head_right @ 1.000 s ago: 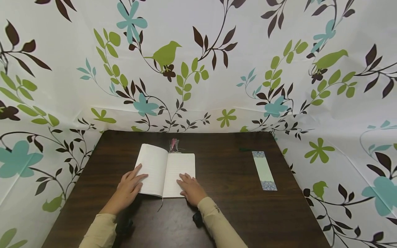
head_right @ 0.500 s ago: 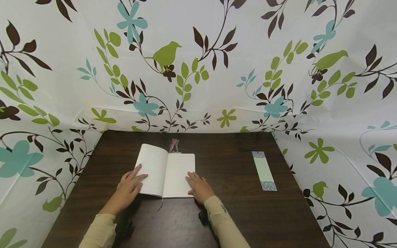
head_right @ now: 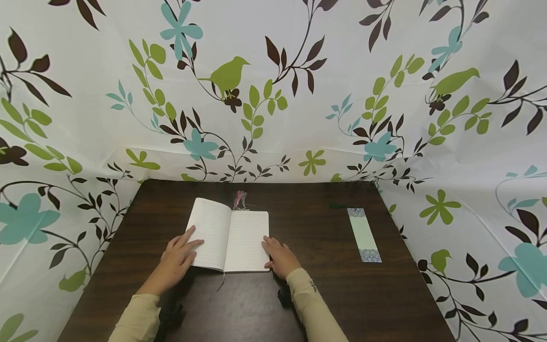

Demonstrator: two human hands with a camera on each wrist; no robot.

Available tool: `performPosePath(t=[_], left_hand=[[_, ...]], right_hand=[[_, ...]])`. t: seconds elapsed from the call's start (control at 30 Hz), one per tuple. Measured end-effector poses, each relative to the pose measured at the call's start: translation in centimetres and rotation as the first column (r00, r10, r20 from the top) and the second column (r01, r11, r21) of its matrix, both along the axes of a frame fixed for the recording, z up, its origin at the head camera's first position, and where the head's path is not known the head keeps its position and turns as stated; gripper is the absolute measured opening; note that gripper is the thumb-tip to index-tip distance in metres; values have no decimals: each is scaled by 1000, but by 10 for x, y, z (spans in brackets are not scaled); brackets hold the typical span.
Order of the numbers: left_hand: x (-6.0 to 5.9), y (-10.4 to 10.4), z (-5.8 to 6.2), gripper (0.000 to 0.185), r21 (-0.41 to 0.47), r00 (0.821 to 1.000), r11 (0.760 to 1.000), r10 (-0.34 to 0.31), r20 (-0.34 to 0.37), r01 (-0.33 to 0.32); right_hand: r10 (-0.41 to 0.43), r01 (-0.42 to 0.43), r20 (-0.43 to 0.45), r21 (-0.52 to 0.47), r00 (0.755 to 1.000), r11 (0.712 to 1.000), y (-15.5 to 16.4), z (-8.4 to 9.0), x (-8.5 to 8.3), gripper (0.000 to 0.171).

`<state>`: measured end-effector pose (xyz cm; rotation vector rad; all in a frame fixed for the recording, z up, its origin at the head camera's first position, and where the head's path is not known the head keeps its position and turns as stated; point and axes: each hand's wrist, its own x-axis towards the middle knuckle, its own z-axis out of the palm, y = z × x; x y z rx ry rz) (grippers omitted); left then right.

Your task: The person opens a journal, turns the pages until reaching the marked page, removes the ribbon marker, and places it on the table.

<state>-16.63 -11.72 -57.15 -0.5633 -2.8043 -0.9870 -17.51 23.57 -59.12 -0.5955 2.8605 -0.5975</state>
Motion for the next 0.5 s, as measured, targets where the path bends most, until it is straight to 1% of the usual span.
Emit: performPosePath(t=[0.2,0.33,0.5], left_hand=[[0,0,-1,34,1,1000,1000,-2,2,2],[1,0,-1,34,2,1000,1000,-1,4,1],[0,0,-1,34,3,1000,1000,1,5,-1]], right_hand=[[-2,2,1,-5,1000,1000,0,1,0,75],[-5,5,-13,-3,1000,1000,0,1,2,76],[-24,24,-3,-2,1000,1000,-2,2,2,75]])
